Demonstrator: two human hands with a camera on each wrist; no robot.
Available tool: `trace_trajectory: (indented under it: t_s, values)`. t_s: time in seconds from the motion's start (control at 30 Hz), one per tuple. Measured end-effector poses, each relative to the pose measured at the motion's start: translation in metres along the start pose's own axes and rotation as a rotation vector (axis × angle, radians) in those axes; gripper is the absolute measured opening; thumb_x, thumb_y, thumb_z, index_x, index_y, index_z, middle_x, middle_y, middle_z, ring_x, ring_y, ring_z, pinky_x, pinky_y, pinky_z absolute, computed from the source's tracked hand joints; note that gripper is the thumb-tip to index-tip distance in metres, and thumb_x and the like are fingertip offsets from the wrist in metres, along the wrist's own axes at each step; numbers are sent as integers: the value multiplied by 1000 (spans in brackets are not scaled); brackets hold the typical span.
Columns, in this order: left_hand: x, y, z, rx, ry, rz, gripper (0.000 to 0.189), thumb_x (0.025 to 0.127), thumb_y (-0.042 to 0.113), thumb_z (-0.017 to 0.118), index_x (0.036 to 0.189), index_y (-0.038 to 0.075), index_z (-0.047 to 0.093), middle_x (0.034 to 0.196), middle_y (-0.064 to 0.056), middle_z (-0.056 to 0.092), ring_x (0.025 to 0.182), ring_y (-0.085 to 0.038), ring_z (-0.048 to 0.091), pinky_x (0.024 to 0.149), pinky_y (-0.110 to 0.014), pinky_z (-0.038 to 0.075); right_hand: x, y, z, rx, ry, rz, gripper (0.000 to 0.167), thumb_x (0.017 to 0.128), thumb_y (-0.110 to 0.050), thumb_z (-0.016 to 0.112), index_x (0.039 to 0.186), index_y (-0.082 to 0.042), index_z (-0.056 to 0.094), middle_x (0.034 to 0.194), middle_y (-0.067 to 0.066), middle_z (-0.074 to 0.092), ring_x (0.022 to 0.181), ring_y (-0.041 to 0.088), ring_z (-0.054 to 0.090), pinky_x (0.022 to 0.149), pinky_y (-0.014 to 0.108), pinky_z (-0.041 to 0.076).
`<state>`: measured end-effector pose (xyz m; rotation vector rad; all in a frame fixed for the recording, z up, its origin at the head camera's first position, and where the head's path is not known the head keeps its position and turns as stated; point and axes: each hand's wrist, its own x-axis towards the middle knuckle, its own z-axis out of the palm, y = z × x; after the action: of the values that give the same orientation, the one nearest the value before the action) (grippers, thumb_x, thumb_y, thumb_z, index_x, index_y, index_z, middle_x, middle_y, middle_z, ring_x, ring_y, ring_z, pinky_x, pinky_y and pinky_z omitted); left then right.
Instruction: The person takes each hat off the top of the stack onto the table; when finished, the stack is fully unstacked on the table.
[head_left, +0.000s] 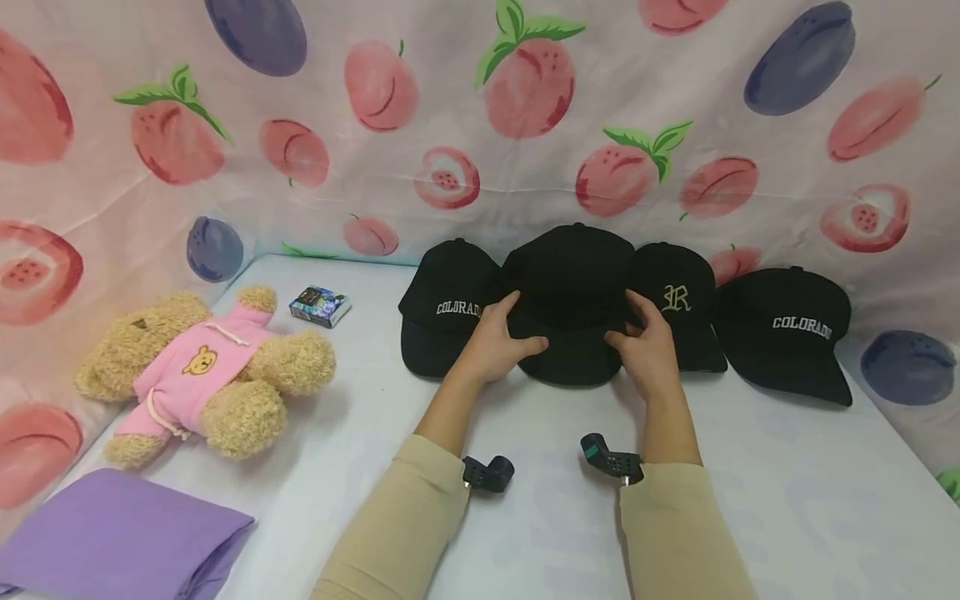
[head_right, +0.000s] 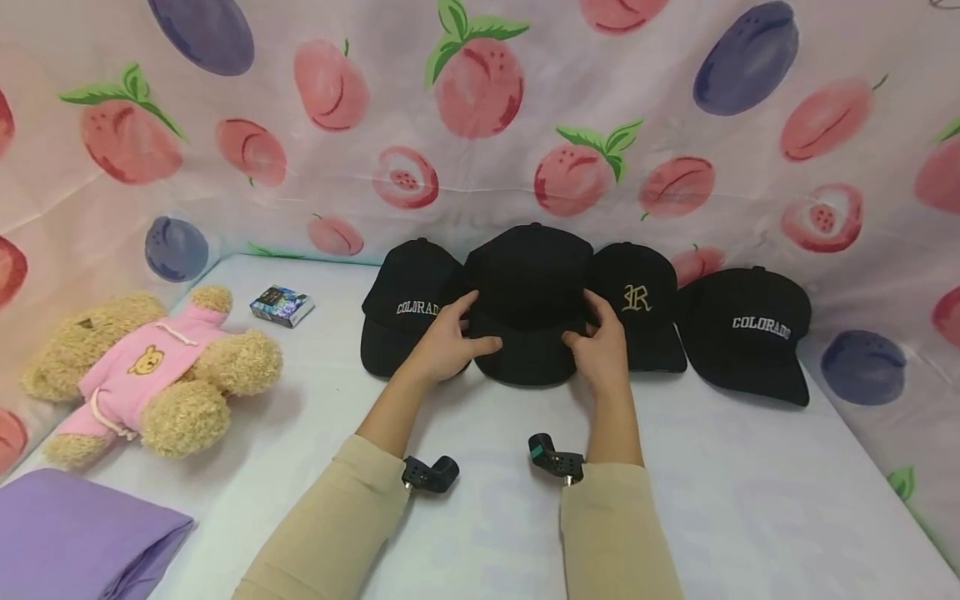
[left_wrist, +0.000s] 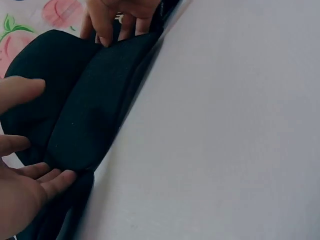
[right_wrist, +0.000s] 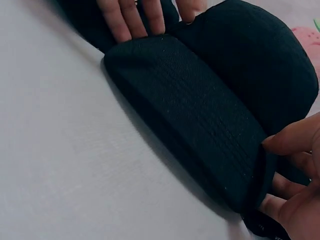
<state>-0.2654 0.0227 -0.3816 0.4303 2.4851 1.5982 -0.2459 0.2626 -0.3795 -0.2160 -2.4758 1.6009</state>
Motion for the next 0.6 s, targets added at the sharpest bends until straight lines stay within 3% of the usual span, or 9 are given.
trace_trajectory:
  t_s: [0.23, 0.6]
  values:
    - [-1, 3, 1, -44, -7, -25, 86, 94, 29, 72, 165, 16, 26, 169, -14, 21, 154, -31, 28, 125, -52, 27, 2, 0, 4, -28, -32, -5, 77, 96, 0, 61, 164, -12, 27, 171, 13, 26, 150, 42, 37, 123, 50, 33]
    - [2, 6, 8, -55, 124, -101, 79, 93, 24, 68, 162, 7, 32, 166, -21, 25, 151, -37, 34, 124, -51, 31, 11, 5, 20, -75, -69, -49, 71, 101, -2, 54, 164, -8, 25, 169, 17, 29, 154, 38, 33, 125, 49, 29]
